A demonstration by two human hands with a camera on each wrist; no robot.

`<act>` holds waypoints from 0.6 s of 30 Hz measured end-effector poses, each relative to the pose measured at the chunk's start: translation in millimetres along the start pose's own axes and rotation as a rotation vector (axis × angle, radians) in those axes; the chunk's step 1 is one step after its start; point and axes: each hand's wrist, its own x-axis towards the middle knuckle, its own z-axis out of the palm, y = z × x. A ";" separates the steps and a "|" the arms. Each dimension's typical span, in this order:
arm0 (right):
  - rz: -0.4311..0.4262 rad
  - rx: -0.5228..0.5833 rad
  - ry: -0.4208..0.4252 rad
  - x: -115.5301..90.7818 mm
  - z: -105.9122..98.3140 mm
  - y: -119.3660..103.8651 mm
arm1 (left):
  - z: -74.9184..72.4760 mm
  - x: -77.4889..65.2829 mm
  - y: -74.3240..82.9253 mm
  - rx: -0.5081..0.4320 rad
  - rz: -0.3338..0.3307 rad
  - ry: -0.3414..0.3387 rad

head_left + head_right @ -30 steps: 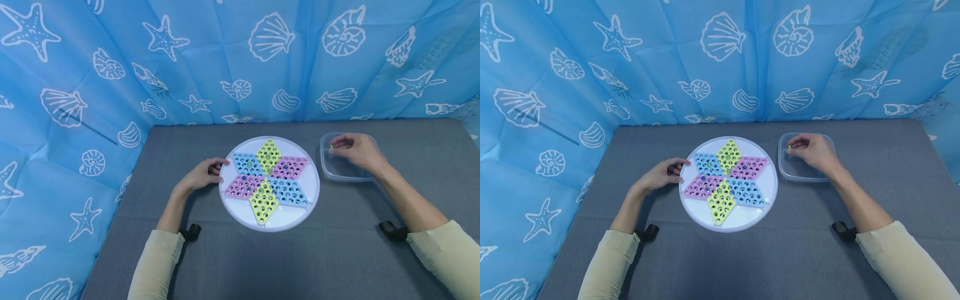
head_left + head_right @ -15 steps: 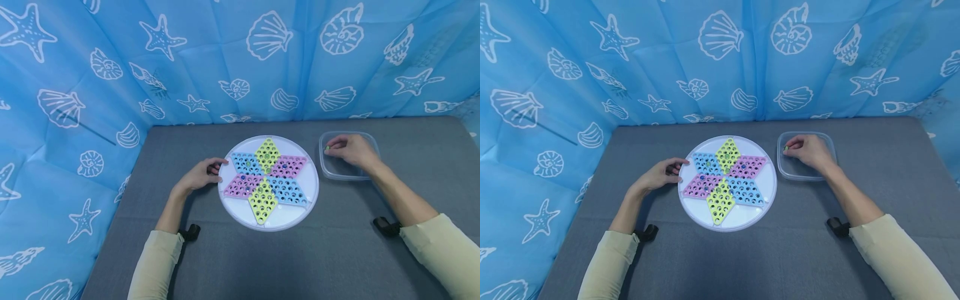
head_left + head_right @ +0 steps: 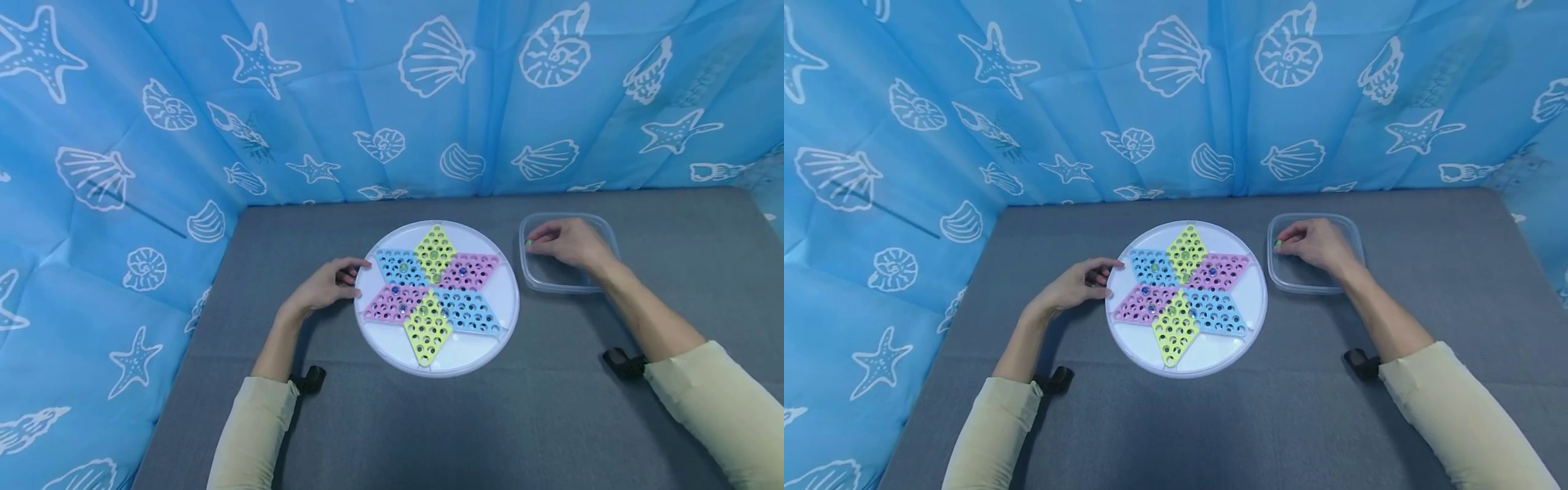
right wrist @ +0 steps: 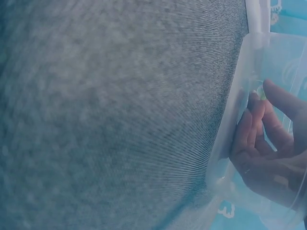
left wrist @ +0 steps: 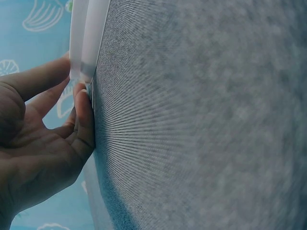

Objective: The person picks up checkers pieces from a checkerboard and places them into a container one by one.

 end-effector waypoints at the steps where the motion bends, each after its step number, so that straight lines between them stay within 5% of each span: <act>1: -0.001 0.000 0.001 0.0 0.1 0.5 | 0.2 0.3 -0.5 0.003 0.000 -0.001; 18: -0.042 -0.031 -0.001 -1.8 1.9 0.1 | -0.9 1.9 2.7 0.015 0.042 -0.043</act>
